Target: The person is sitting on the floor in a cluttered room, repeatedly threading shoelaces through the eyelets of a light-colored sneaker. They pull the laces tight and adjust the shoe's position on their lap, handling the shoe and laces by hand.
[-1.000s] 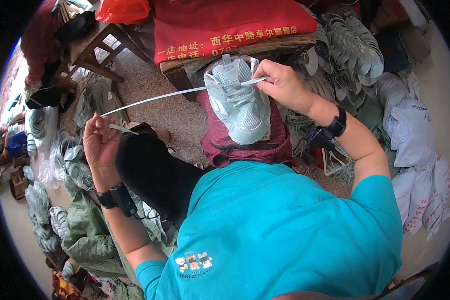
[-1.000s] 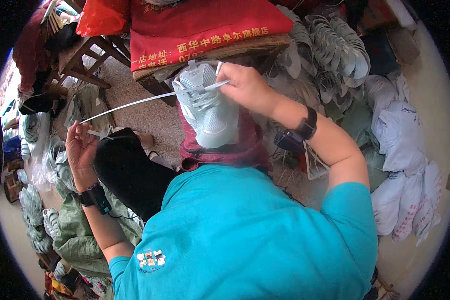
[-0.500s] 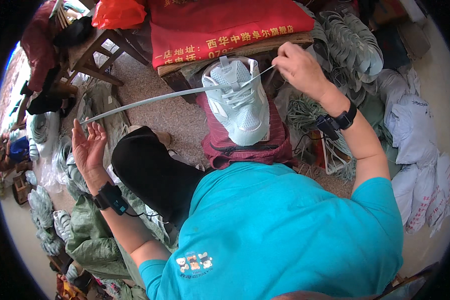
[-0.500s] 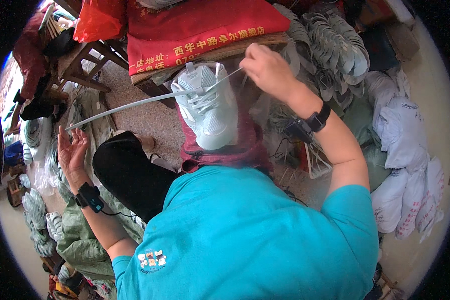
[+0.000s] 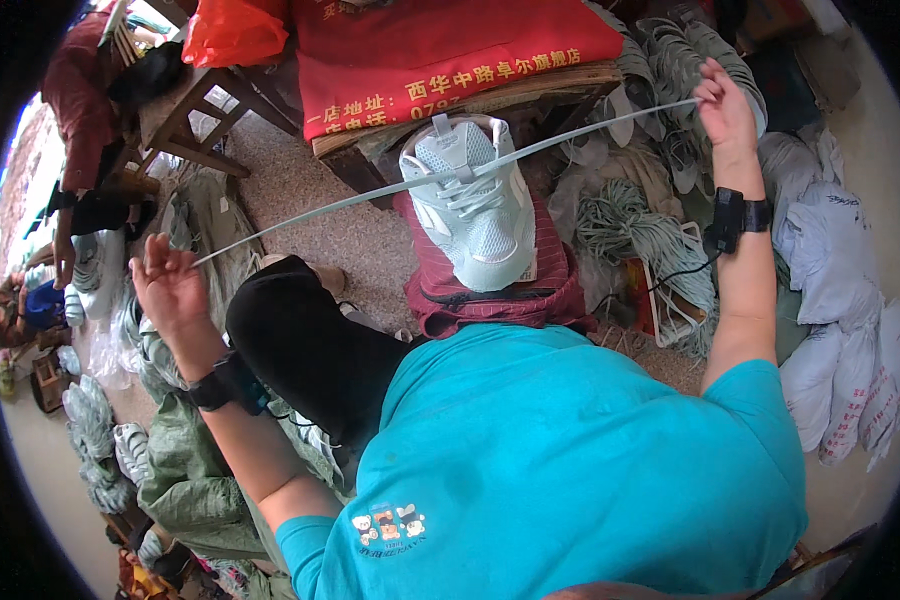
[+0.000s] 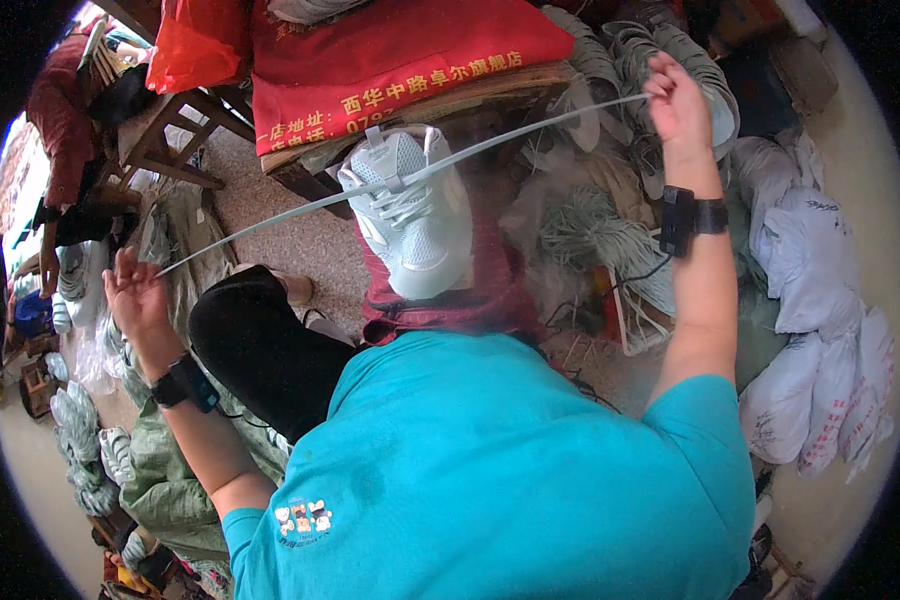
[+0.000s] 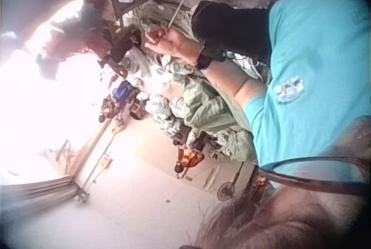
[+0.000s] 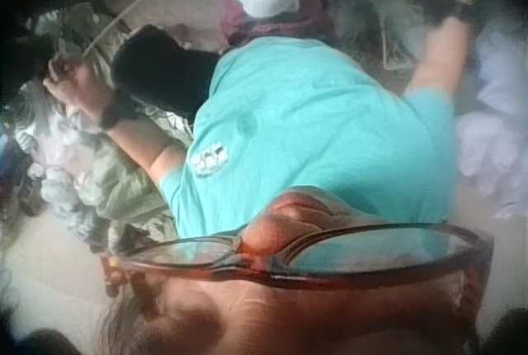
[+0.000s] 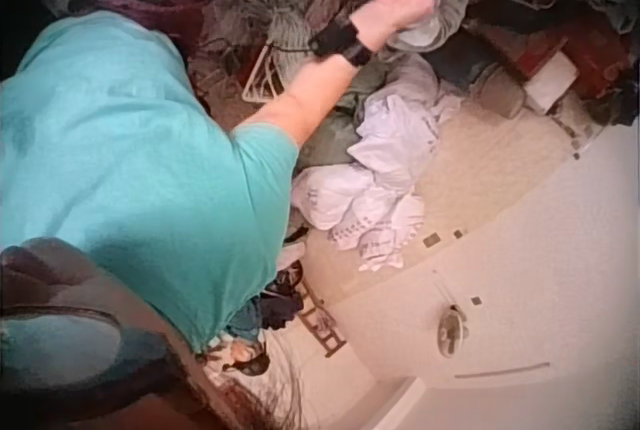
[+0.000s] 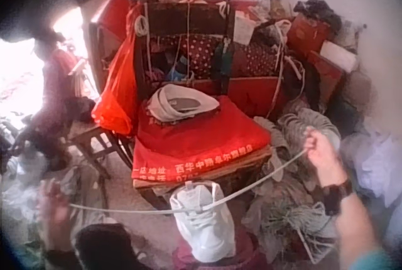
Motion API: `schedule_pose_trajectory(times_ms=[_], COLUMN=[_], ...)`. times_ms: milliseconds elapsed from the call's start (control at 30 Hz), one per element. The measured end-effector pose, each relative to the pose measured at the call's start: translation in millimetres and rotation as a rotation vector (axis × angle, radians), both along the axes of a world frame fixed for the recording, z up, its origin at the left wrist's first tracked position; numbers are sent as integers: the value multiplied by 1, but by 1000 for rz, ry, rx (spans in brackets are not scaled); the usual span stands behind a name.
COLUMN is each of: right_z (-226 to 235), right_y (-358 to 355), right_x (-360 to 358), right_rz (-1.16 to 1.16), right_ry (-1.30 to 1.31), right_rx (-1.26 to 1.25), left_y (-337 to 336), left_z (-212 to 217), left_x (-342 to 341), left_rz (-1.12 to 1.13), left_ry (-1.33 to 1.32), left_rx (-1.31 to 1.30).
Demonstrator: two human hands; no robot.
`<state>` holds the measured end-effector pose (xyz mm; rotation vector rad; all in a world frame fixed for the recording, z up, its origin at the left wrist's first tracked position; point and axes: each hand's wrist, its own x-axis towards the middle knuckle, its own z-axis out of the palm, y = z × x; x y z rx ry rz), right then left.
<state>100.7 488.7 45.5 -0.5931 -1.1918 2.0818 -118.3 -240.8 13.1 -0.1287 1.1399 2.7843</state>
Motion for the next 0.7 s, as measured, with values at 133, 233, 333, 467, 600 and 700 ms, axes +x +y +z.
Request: schedule_pose_trajectory(times_ms=[133, 233, 333, 467, 600, 700], right_z=[-15, -16, -19, -38, -36, -25], right_y=[-23, -125, -201, -238, -238, -238], right_x=[13, -8, -23, -29, -34, -39], right_rz=[6, 292, 561, 768, 712, 712], right_ry=[-331, -451, -454, -444, -486, -532], right_rx=[269, 359, 442, 570, 1011, 1138], left_y=[83, 153, 200, 233, 240, 239], left_z=[2, 2, -4, -19, -11, -15], left_x=[33, 75, 98, 112, 122, 120], left_rz=[-69, -249, -366, -457, -486, -595], left_ry=[60, 172, 123, 95, 53, 15], left_rx=[-448, -664, -491, -481, -536, -578])
